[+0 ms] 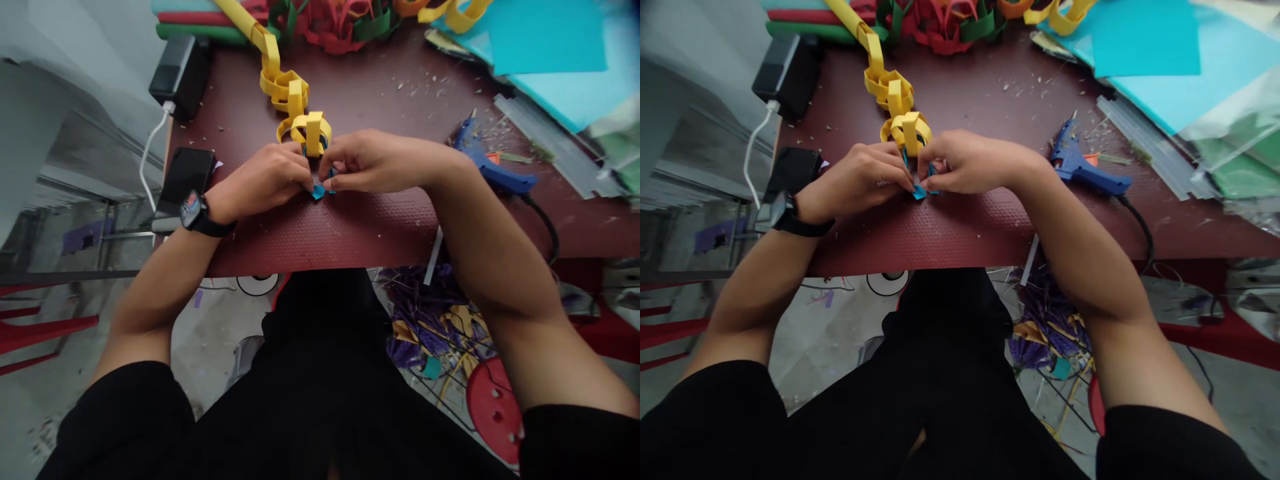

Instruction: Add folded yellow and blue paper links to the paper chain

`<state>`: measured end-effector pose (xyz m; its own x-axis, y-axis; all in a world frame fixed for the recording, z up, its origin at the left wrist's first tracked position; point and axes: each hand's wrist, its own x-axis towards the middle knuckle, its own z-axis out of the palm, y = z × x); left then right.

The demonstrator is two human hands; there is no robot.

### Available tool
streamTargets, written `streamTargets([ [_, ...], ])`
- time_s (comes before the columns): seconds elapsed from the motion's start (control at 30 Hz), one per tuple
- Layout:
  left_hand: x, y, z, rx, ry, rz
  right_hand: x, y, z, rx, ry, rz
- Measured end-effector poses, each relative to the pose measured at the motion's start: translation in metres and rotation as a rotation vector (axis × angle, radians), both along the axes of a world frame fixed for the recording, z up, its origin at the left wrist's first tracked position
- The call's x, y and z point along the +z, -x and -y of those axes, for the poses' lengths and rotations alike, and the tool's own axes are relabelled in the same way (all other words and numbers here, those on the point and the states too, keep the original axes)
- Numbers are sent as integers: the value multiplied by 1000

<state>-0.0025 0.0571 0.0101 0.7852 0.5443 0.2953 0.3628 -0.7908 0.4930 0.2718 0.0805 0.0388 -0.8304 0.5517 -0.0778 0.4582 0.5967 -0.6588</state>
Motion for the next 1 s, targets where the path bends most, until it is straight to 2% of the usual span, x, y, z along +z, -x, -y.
streamTargets([
  [0.13, -3, 0, -2, -18, -48, 3, 22, -22, 4, -60, -60, -76],
  [0.27, -5, 1, -4, 16, -71, -3, 45, -60, 22, -273, -223, -181],
  [0.33, -8, 2, -5, 45, -70, 9, 50, -88, 31, -387, -321, -156],
  [0.43, -12, 2, -7, 59, -53, 33, 39, -137, 41, -507, -394, 102],
  [0.53, -15, 1, -8, 52, -31, 62, 12, -180, 47, -595, -427, 460],
  [0.6, -15, 0, -8, 50, -14, 85, -7, -198, 49, -605, -395, 590],
  [0.67, -14, 0, -8, 52, 7, 104, -19, -203, 52, -635, -367, 579],
  [0.73, -13, -1, -7, 55, 22, 110, -25, -198, 55, -660, -401, 533],
  [0.93, -13, -1, -6, 69, 51, 92, -21, -166, 72, -739, -639, 578],
  [1.0, -14, -1, -6, 75, 70, 95, -17, -161, 80, -745, -685, 520],
])
